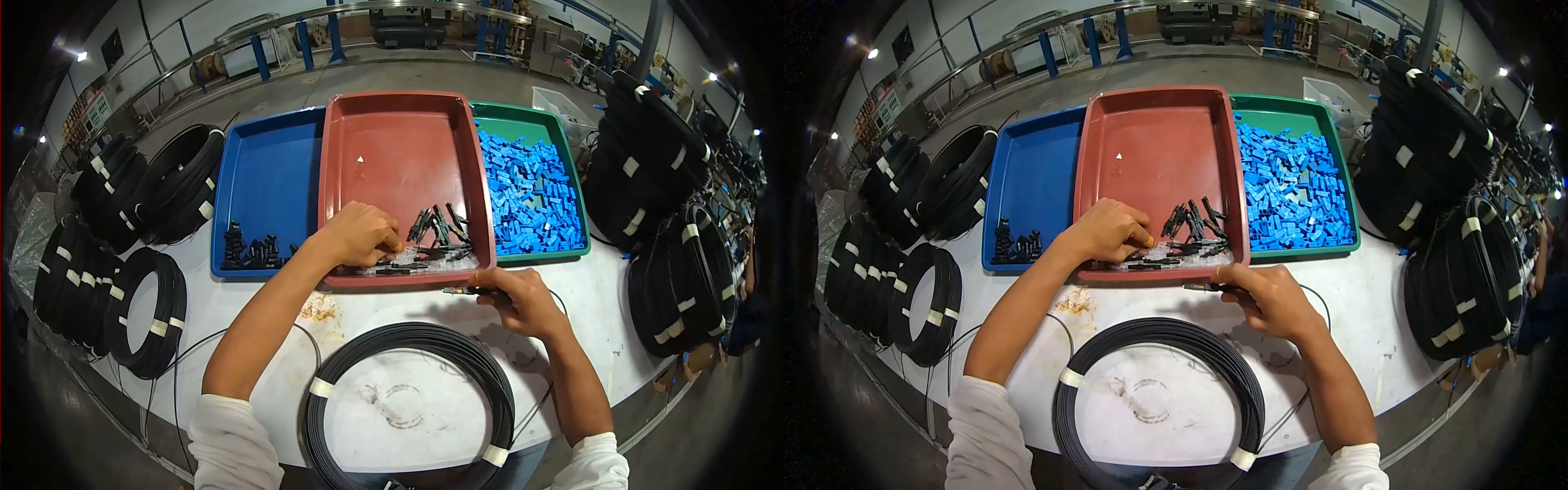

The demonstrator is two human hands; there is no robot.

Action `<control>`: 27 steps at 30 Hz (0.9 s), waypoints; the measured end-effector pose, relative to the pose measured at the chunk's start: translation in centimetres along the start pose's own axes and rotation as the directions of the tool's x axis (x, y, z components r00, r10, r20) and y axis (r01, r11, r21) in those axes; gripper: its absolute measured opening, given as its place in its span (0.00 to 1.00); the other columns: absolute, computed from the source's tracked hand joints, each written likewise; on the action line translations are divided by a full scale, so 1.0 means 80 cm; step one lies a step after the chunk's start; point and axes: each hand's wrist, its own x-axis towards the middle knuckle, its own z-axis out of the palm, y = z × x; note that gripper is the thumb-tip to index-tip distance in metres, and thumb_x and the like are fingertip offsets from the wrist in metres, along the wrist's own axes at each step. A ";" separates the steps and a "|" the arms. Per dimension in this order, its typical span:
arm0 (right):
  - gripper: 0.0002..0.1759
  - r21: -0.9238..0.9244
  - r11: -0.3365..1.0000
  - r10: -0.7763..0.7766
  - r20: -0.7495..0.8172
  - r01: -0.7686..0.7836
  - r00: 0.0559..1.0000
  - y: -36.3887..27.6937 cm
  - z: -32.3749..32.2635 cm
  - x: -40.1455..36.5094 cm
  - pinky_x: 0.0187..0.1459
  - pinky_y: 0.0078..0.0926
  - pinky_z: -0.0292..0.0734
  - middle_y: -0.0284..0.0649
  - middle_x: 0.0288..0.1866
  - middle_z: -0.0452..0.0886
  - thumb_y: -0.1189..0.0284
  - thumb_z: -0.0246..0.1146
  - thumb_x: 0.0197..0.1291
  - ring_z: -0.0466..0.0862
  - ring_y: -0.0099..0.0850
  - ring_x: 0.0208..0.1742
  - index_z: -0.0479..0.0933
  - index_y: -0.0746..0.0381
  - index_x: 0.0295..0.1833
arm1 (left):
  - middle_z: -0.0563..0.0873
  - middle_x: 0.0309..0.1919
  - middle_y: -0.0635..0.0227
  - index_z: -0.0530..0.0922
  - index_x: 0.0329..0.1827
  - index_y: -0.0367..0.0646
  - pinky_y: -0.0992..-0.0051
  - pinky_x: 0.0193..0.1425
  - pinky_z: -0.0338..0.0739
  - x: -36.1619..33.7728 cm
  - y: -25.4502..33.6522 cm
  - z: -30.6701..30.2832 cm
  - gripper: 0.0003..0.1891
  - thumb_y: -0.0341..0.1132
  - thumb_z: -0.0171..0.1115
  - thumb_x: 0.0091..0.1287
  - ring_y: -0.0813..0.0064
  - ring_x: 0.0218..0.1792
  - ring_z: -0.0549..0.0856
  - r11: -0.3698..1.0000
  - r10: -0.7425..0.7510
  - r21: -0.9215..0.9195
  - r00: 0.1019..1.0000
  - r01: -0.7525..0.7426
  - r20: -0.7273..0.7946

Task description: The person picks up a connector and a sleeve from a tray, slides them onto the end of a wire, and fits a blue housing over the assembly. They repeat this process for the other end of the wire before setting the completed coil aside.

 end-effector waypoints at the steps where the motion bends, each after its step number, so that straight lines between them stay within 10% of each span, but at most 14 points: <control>1: 0.26 -0.036 0.999 0.000 0.018 0.000 1.000 -0.002 -0.001 0.001 0.43 0.30 0.86 0.47 0.41 0.90 0.95 0.59 0.43 0.92 0.39 0.40 0.80 0.67 0.51 | 0.89 0.34 0.72 0.92 0.37 0.50 0.63 0.37 0.80 0.001 -0.003 0.000 0.09 0.31 0.73 0.53 0.64 0.35 0.87 1.000 -0.003 -0.005 1.000 0.003 0.001; 10: 0.30 -0.056 0.998 0.010 -0.010 -0.011 1.000 0.001 0.006 -0.001 0.40 0.32 0.85 0.44 0.43 0.89 0.92 0.59 0.45 0.91 0.38 0.39 0.77 0.61 0.56 | 0.89 0.31 0.66 0.89 0.33 0.45 0.64 0.35 0.82 -0.004 0.008 0.002 0.06 0.31 0.70 0.52 0.64 0.32 0.88 0.988 -0.038 -0.157 0.989 0.015 -0.142; 18: 0.29 -0.040 0.991 -0.133 -0.170 0.128 0.977 -0.002 0.014 0.000 0.38 0.34 0.83 0.45 0.38 0.88 0.93 0.58 0.45 0.88 0.41 0.34 0.80 0.61 0.54 | 0.89 0.31 0.64 0.85 0.35 0.31 0.81 0.30 0.81 -0.050 0.085 0.005 0.04 0.21 0.62 0.61 0.80 0.25 0.88 0.680 -0.507 -0.712 0.815 0.176 -0.282; 27: 0.21 0.050 0.957 -0.259 -0.299 0.287 0.918 -0.057 0.024 -0.002 0.36 0.25 0.82 0.45 0.37 0.88 0.94 0.61 0.53 0.86 0.30 0.32 0.83 0.66 0.50 | 0.90 0.36 0.56 0.84 0.42 0.34 0.83 0.27 0.81 -0.096 0.173 0.008 0.05 0.20 0.63 0.66 0.68 0.35 0.93 0.335 -0.624 -0.928 0.699 -0.165 -0.350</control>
